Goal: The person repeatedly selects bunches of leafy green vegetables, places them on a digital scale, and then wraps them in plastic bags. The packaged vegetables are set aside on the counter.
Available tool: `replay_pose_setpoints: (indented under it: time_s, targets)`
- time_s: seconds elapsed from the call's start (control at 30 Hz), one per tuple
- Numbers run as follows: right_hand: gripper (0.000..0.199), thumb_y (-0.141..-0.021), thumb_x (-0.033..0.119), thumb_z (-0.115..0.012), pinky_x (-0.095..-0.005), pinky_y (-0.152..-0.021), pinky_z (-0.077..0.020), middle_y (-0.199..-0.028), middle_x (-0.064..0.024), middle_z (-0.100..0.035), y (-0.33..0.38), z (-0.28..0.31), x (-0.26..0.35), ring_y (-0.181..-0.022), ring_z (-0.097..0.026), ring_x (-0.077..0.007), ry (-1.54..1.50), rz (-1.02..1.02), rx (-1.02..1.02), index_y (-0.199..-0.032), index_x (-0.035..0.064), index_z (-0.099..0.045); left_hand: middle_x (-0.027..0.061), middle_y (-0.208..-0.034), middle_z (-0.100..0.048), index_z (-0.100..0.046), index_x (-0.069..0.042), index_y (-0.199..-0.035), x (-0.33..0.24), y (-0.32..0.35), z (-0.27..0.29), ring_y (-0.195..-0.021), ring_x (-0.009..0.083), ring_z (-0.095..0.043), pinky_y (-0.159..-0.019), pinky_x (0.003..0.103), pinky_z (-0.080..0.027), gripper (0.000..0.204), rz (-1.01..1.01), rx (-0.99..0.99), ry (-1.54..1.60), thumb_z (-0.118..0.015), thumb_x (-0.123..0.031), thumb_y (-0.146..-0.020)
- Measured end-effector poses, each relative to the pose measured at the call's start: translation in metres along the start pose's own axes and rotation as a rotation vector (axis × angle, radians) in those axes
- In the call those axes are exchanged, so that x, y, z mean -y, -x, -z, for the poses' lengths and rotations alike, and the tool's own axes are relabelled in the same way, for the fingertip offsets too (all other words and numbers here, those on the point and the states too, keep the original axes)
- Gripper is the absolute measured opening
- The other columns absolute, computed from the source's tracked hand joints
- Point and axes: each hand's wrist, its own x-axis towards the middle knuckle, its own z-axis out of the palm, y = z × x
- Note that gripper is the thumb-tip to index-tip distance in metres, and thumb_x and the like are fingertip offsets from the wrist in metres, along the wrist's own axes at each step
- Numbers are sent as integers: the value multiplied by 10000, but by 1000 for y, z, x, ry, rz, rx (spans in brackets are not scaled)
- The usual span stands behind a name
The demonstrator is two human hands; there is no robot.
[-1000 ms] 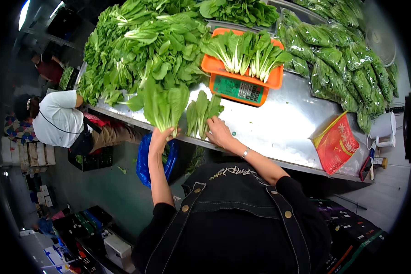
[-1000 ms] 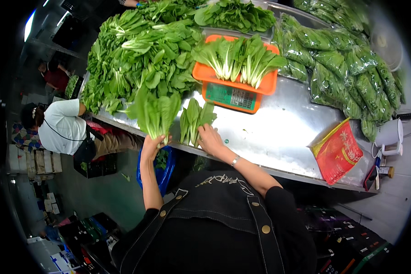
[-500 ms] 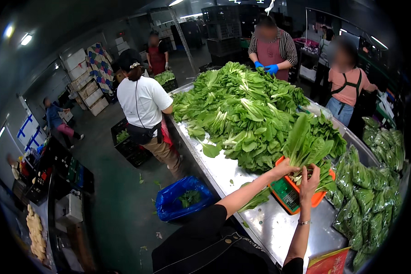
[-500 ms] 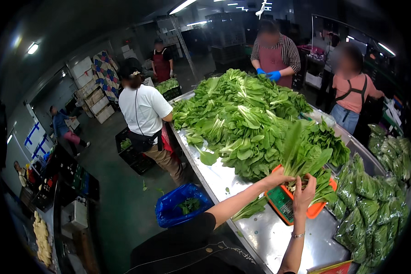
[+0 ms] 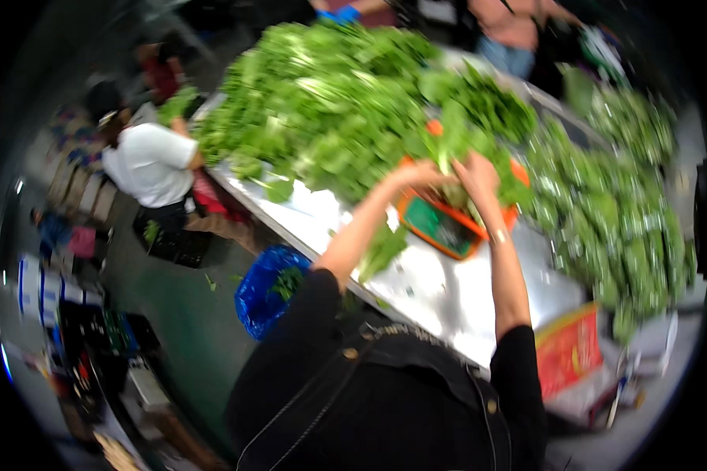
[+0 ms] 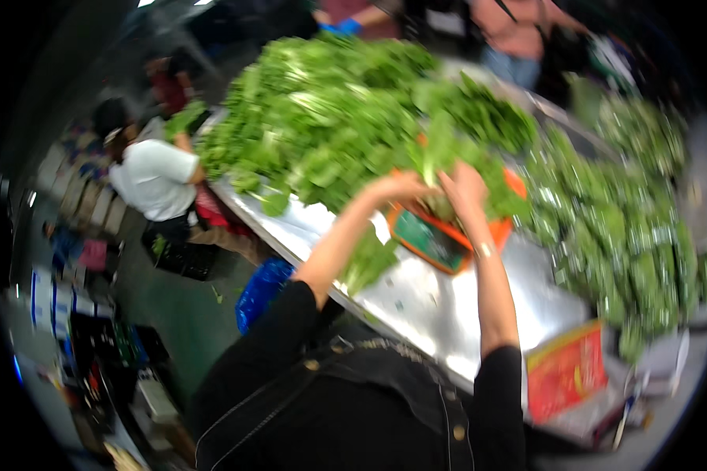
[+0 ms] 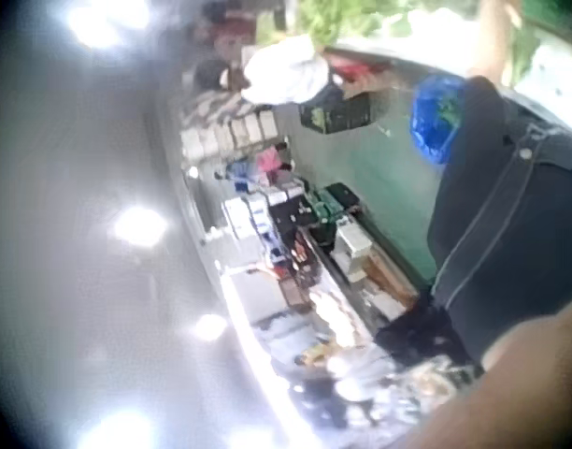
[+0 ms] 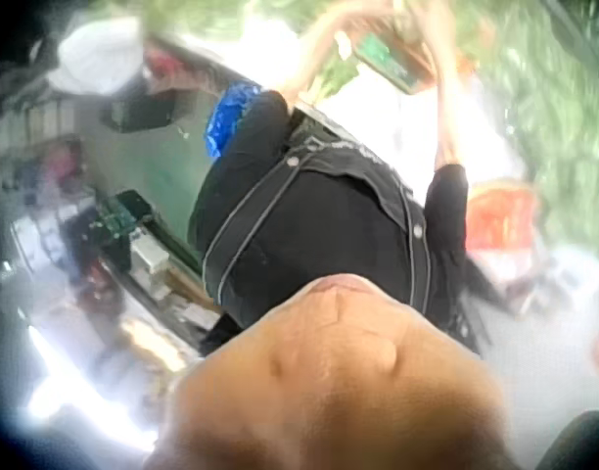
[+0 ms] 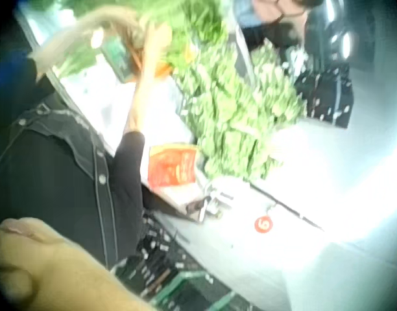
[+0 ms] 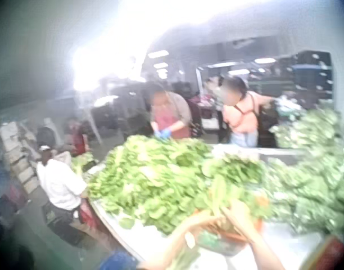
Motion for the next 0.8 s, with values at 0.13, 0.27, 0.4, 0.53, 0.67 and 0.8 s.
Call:
replay_pose_setpoints:
  time_s: [0.13,0.27,0.4,0.53,0.67,0.8]
  targets:
    - [327,-765,353,-659,-471,-619,-480,-851,-151,-620,4,-23,13,-762,-616,-347,62,39,-30,-853,59,-546,100,-596,-613,-586,24,-647,36,-4,19,-493,186,-591,-485,300,-495,616,177,-225,-272,-540,-560,-837]
    - [286,-781,296,-639,-449,-672,-494,-895,-168,-631,6,-2,19,-775,-624,-356,-29,31,56,-863,26,-587,120,-722,-647,-598,54,-842,52,-2,18,-577,180,-610,-559,299,-496,515,138,-216,12,-588,-461,-832]
    - [256,-800,274,-601,-400,-640,-470,-746,-140,-635,24,37,16,-708,-616,-301,-352,-112,-17,-743,25,-598,96,-834,-622,-527,54,-1000,80,-4,20,-592,117,-566,-514,234,-461,404,98,-304,178,-530,-339,-908]
    - [270,-824,264,-628,-310,-561,-455,-670,-124,-630,67,53,-8,-591,-602,-211,-443,-156,-102,-794,-4,-616,162,-892,-624,-480,111,-1127,80,8,18,-660,174,-626,-585,281,-517,533,71,-337,387,-539,-364,-894]
    - [230,-836,202,-635,-277,-545,-435,-643,-104,-600,113,60,-38,-561,-542,-116,-552,-264,-139,-803,-24,-599,127,-946,-616,-503,93,-1127,76,20,16,-660,139,-597,-574,241,-493,609,131,-465,324,-578,-450,-863]
    - [269,-852,237,-626,-257,-539,-434,-654,-60,-604,147,70,-59,-564,-539,-100,-621,-487,-121,-820,-29,-600,163,-982,-616,-470,128,-1169,81,29,18,-656,148,-603,-586,246,-509,698,144,-528,294,-600,-473,-839]
